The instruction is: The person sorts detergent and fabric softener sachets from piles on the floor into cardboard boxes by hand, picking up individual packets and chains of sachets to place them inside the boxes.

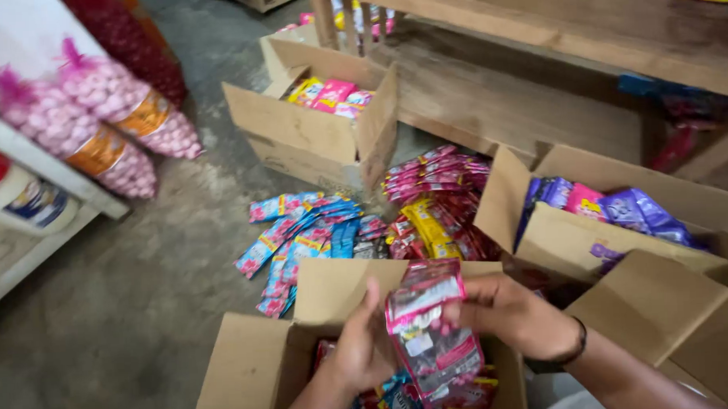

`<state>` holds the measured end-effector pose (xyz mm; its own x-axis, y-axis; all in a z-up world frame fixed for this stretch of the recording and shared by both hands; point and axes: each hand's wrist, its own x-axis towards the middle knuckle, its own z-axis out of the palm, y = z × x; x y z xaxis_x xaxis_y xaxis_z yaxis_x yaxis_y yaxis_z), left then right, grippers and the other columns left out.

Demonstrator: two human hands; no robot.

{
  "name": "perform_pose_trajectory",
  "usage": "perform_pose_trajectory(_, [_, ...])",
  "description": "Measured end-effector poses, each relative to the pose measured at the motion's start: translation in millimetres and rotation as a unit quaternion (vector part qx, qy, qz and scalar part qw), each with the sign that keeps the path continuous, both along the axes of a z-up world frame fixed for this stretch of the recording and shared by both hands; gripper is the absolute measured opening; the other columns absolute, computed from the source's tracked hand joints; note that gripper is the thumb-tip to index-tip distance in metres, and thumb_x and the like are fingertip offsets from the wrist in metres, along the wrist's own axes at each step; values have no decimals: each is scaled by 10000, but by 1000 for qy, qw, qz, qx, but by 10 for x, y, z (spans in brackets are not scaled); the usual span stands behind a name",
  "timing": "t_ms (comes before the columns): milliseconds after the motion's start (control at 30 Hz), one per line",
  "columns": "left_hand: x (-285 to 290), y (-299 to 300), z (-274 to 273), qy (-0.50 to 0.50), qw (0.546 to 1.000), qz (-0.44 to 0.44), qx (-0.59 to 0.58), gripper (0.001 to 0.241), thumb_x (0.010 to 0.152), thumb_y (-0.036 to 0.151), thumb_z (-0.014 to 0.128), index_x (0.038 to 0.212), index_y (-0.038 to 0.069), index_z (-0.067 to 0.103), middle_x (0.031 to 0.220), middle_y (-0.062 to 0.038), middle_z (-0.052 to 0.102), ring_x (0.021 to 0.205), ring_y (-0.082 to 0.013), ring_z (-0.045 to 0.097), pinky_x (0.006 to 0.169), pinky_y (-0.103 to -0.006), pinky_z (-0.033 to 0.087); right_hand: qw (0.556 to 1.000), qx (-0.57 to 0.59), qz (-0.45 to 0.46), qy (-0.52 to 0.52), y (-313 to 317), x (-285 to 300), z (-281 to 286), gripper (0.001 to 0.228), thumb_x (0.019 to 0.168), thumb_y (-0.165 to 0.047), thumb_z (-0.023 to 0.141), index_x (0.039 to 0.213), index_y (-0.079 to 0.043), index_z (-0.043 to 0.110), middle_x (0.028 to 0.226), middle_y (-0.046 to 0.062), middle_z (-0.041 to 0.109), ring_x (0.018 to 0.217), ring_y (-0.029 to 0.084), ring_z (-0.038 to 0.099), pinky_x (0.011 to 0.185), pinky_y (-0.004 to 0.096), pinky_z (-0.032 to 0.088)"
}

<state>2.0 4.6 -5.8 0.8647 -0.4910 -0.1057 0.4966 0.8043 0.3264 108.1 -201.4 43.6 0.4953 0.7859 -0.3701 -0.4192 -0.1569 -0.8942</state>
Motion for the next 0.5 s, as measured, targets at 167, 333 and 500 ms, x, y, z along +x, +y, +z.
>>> perform_pose_trajectory(167, [104, 194, -159, -40, 963, 234, 125, 428, 1056, 233, 546, 1430, 25, 528, 1334, -157, 665, 1200, -265, 653, 1067, -476, 520, 992, -18, 112, -48, 125, -53, -117, 339, 941, -127, 641, 1246, 9, 699, 1116, 23, 805, 991, 81, 728, 935, 308, 604])
perform_pose_trajectory(333, [47, 291, -63, -16, 955, 279, 101, 351, 1018, 56, 555, 1366, 14, 557, 1262, -153, 688, 1122, -268, 697, 998, -482, 571, 976, -79, -45, -197, -89, 292, -372, 229, 978, -111, 665, 1104, 73, 720, 911, 136, 779, 867, 164, 695, 804, 355, 575])
perform_pose_trajectory(500, [47, 316, -14, 4, 953, 291, 85, 366, 997, 76, 556, 1358, 18, 573, 1256, -145, 704, 1107, -264, 709, 976, -474, 579, 973, 171, -156, -16, -200, 403, -145, 308, 1049, -189, 525, 1049, 69, 695, 856, 158, 769, 885, 274, 764, 853, 408, 598])
